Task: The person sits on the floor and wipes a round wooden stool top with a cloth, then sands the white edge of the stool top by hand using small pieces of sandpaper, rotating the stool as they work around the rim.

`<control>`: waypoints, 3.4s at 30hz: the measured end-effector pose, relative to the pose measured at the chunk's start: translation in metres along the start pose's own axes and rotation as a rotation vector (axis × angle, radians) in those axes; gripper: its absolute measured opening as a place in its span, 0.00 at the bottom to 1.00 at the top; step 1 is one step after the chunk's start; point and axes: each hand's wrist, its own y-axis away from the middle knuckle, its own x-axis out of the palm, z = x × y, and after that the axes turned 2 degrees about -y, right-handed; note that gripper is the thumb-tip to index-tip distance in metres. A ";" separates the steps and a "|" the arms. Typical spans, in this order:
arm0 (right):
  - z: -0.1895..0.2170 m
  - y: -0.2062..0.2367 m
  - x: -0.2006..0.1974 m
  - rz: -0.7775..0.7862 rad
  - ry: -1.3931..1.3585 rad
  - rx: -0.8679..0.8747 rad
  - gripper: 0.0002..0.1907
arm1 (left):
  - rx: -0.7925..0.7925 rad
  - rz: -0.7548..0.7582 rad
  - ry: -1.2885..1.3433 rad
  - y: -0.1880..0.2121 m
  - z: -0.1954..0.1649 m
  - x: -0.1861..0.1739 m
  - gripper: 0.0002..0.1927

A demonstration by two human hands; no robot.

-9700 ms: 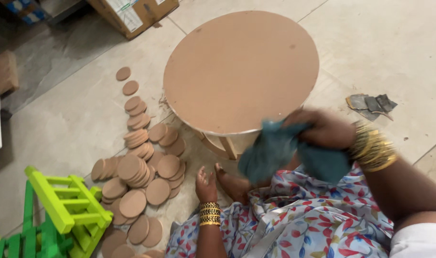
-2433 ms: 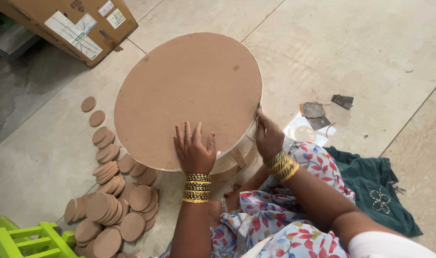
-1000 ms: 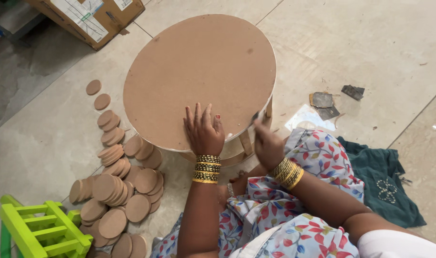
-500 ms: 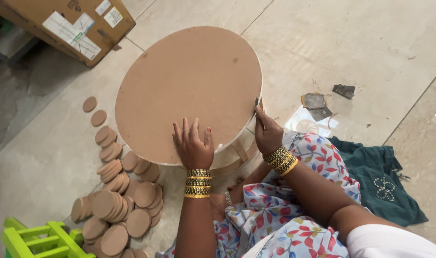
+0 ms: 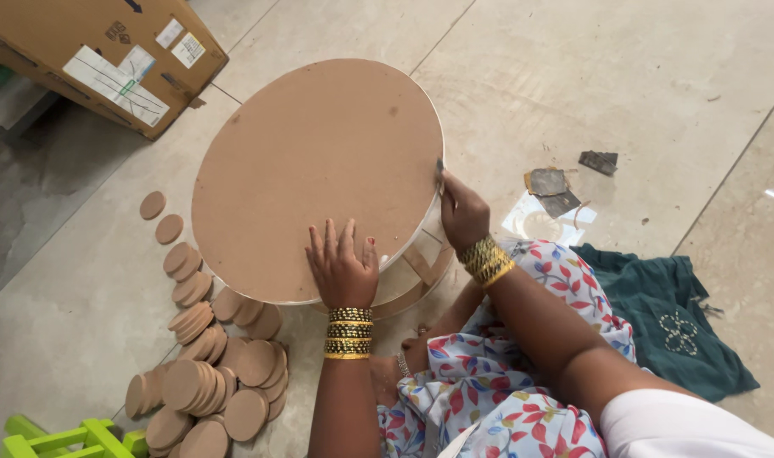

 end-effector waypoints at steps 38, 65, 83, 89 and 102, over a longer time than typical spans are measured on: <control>0.000 0.000 -0.037 0.250 -0.157 0.111 0.12 | 0.035 0.009 -0.015 -0.009 -0.009 0.000 0.22; 0.006 -0.031 -0.002 0.086 -0.032 0.138 0.13 | 0.040 -0.060 0.075 -0.005 -0.005 -0.003 0.22; 0.017 -0.005 -0.007 0.009 -0.079 0.196 0.12 | 0.007 -0.077 0.123 -0.003 -0.002 -0.001 0.25; 0.059 0.059 -0.009 0.159 -0.035 0.148 0.14 | 0.014 -0.076 0.121 -0.004 -0.004 -0.001 0.25; 0.026 -0.008 -0.014 0.081 -0.211 0.227 0.12 | -0.033 -0.085 0.422 -0.003 0.010 -0.007 0.24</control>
